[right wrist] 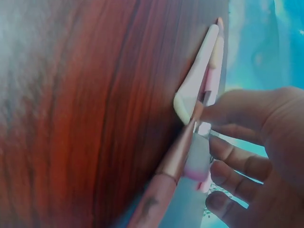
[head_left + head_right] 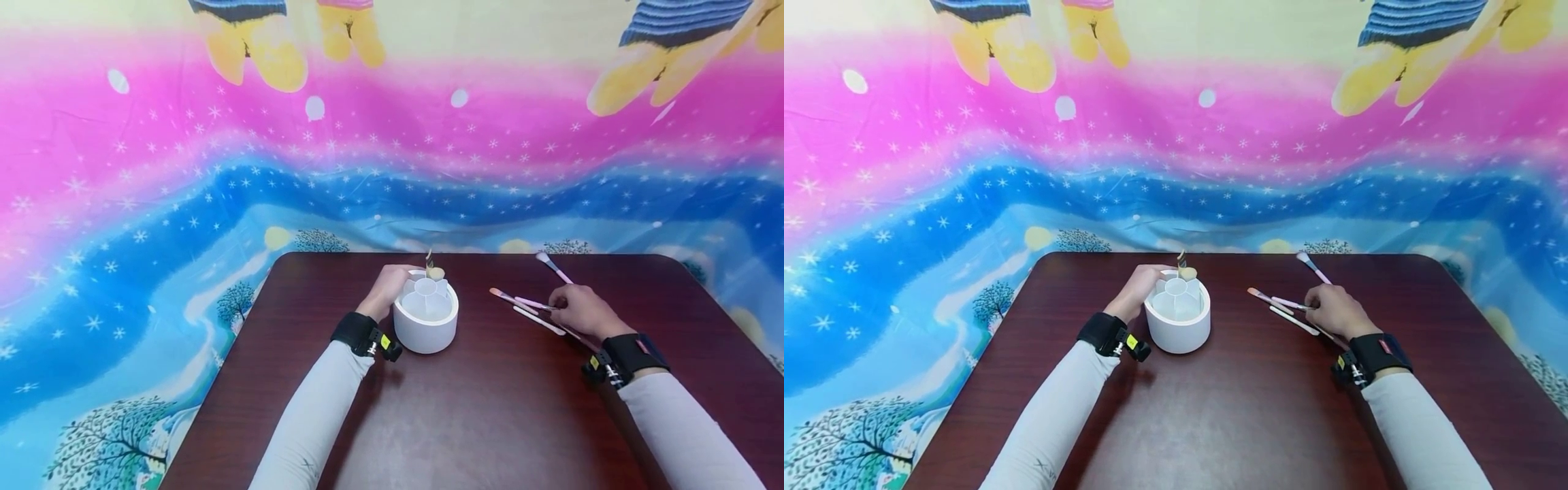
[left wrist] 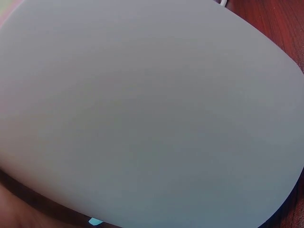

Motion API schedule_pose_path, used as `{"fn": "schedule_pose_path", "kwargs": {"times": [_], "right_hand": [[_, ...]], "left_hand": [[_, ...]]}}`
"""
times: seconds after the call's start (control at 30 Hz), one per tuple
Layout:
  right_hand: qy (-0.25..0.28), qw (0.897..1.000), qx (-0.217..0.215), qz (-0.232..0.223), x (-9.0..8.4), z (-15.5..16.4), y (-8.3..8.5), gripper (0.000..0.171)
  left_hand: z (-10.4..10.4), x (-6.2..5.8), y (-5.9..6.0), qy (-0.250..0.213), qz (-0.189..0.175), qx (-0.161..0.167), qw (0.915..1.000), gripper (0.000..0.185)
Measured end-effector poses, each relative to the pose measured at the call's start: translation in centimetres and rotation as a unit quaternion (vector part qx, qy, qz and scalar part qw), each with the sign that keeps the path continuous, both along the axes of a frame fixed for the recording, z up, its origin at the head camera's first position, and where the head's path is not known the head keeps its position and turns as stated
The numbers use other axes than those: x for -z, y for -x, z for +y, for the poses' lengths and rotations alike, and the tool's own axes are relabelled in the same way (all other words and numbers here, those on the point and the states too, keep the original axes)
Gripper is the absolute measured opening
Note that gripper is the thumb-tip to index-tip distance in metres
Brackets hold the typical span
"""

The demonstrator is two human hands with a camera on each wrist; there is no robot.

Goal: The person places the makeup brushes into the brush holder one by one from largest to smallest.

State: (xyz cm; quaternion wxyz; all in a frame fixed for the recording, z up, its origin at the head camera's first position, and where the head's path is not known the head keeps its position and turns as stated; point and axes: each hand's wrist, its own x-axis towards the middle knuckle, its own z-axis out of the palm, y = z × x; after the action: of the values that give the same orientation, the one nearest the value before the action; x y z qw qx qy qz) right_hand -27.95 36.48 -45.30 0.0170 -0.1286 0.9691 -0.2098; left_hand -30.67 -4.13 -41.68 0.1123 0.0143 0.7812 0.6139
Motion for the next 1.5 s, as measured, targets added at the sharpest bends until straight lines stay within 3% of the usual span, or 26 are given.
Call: {"fn": "schedule_pose_path", "kwargs": {"times": [0.23, 0.47, 0.7, 0.83, 1.03, 1.23, 1.37, 1.5], "right_hand": [[-0.021, 0.998, 0.054, 0.024, 0.1, 0.2, 1.1, 0.029], [-0.017, 0.994, 0.106, 0.035, 0.6, -0.2, 1.9, 0.024], [0.019, 0.996, 0.086, 0.018, 0.9, -1.4, 2.7, 0.03], [0.001, 0.997, 0.071, 0.024, 0.8, -2.6, 3.5, 0.028], [-0.039, 0.998, 0.04, -0.011, 0.2, -4.0, 4.3, 0.016], [-0.02, 0.998, 0.038, -0.051, -0.7, -4.2, 4.0, 0.009], [0.01, 0.999, 0.044, -0.024, -1.4, -4.7, 3.7, 0.006], [0.023, 0.998, 0.034, 0.037, -3.1, -5.7, 3.2, 0.005]], "left_hand": [[-0.1, 0.0, 0.2, 0.002, 0.001, 0.001, 1.0, 0.051], [0.0, 0.2, 0.3, 0.002, 0.001, 0.003, 1.0, 0.05], [0.1, 0.1, 0.2, 0.0, 0.0, 0.004, 1.0, 0.048], [0.1, 0.1, 0.4, 0.001, -0.001, 0.004, 1.0, 0.048], [0.1, 0.3, 0.4, 0.009, -0.005, -0.003, 0.9999, 0.048], [0.1, 0.0, 0.3, 0.008, -0.004, 0.001, 1.0, 0.047], [-0.1, -0.1, 0.3, 0.0, 0.003, 0.006, 1.0, 0.047], [-0.3, 0.2, 0.3, -0.003, 0.003, 0.011, 0.9999, 0.049]]}}
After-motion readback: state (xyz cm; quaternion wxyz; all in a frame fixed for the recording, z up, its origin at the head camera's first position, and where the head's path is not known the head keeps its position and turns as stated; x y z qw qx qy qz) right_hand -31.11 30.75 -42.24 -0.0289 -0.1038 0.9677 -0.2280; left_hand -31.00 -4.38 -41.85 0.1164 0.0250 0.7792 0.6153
